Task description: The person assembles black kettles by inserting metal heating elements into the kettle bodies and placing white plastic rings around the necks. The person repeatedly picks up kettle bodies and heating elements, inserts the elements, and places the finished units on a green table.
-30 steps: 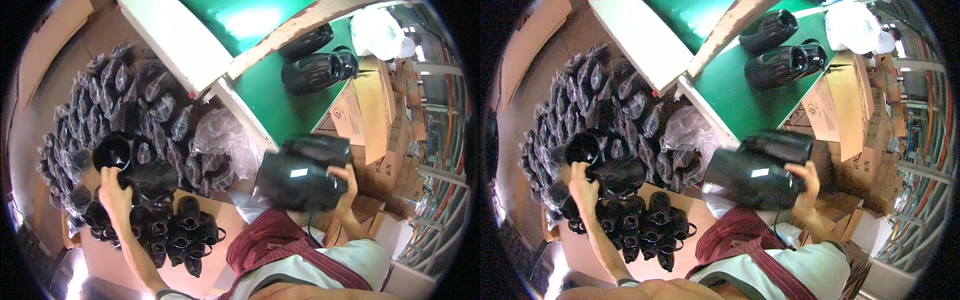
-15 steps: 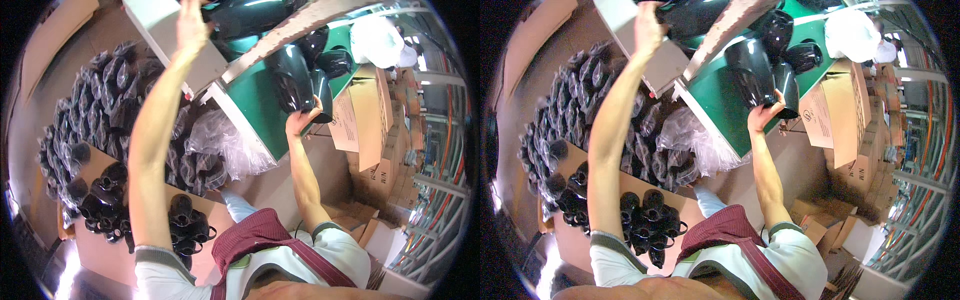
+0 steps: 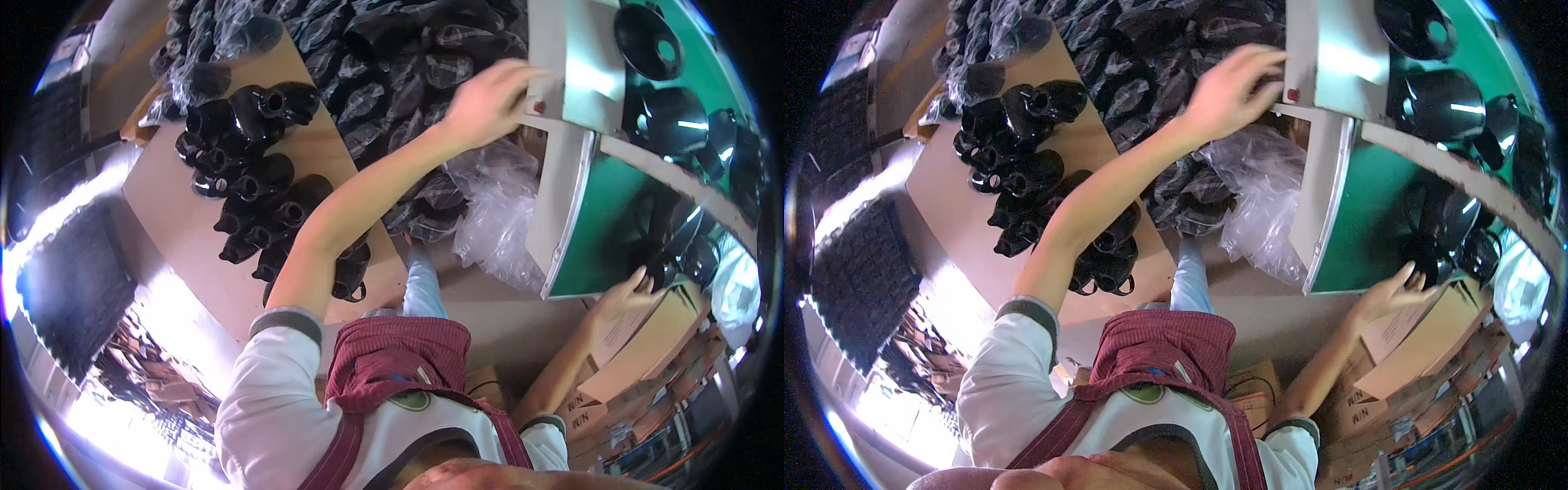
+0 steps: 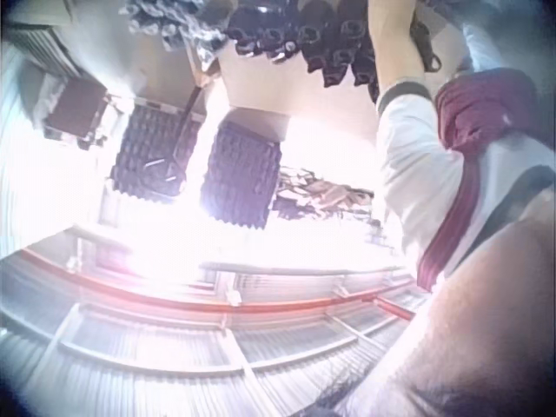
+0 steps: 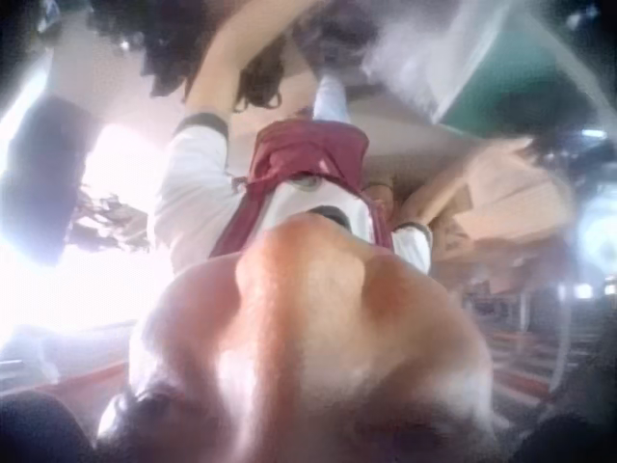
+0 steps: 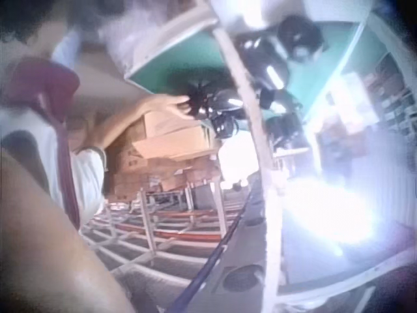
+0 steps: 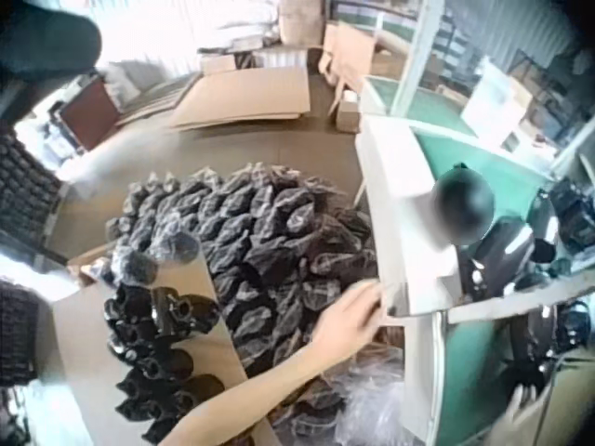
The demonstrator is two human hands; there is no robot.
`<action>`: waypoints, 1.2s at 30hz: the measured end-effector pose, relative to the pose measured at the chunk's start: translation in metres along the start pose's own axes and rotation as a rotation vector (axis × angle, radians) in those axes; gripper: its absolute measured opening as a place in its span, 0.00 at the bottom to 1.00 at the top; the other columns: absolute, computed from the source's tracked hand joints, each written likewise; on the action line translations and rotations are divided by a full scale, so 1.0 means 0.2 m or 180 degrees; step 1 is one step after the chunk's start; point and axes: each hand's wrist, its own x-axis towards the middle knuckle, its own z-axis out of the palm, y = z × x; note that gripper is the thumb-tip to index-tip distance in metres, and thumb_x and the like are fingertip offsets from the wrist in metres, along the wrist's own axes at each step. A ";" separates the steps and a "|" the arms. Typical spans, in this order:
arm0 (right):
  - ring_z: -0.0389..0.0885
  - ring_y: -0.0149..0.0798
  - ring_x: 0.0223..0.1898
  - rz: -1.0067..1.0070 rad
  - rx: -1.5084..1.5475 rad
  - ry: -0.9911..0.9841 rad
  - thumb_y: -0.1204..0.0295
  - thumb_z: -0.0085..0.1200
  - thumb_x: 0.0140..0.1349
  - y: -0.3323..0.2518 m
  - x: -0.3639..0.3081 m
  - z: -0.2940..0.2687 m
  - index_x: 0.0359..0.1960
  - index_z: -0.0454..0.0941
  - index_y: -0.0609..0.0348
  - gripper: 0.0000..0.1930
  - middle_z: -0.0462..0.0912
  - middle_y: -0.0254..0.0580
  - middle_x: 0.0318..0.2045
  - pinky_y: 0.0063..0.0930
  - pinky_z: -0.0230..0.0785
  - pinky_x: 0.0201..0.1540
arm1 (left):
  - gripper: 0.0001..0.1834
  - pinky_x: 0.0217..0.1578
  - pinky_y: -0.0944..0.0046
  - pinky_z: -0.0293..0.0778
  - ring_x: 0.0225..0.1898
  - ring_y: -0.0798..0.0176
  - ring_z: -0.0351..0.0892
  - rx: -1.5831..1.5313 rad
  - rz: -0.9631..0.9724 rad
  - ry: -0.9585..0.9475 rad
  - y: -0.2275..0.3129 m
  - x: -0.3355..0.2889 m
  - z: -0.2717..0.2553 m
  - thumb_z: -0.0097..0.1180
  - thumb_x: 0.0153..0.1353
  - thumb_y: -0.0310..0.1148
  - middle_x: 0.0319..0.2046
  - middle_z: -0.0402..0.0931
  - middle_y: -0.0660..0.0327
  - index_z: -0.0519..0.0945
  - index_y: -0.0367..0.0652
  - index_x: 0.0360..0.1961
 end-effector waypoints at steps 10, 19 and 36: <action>0.55 0.64 0.69 -0.1588 0.0807 -0.2847 0.59 0.56 0.68 -0.34 -1.05 1.61 0.70 0.55 0.69 0.37 0.57 0.69 0.68 0.51 0.49 0.71 | 0.45 0.65 0.43 0.52 0.64 0.33 0.54 0.2896 -0.2074 0.1526 -0.88 -1.04 -1.08 0.67 0.56 0.40 0.62 0.57 0.33 0.57 0.27 0.65; 0.62 0.76 0.64 -0.1012 -0.0508 -0.3402 0.41 0.59 0.60 -0.55 -1.15 2.91 0.76 0.32 0.58 0.58 0.55 0.85 0.64 0.60 0.63 0.62 | 0.81 0.70 0.33 0.44 0.74 0.26 0.35 0.2082 -0.5213 0.0990 -1.36 -1.05 -1.56 0.75 0.35 0.62 0.73 0.29 0.30 0.31 0.34 0.74; 0.79 0.44 0.47 0.1555 0.1086 -0.3777 0.58 0.49 0.68 -0.17 -1.87 2.68 0.51 0.77 0.66 0.22 0.82 0.49 0.45 0.39 0.71 0.49 | 0.72 0.54 0.50 0.75 0.53 0.32 0.75 0.2876 -0.4441 -0.0256 -1.08 -1.33 -1.36 0.75 0.46 0.36 0.60 0.57 0.27 0.24 0.37 0.73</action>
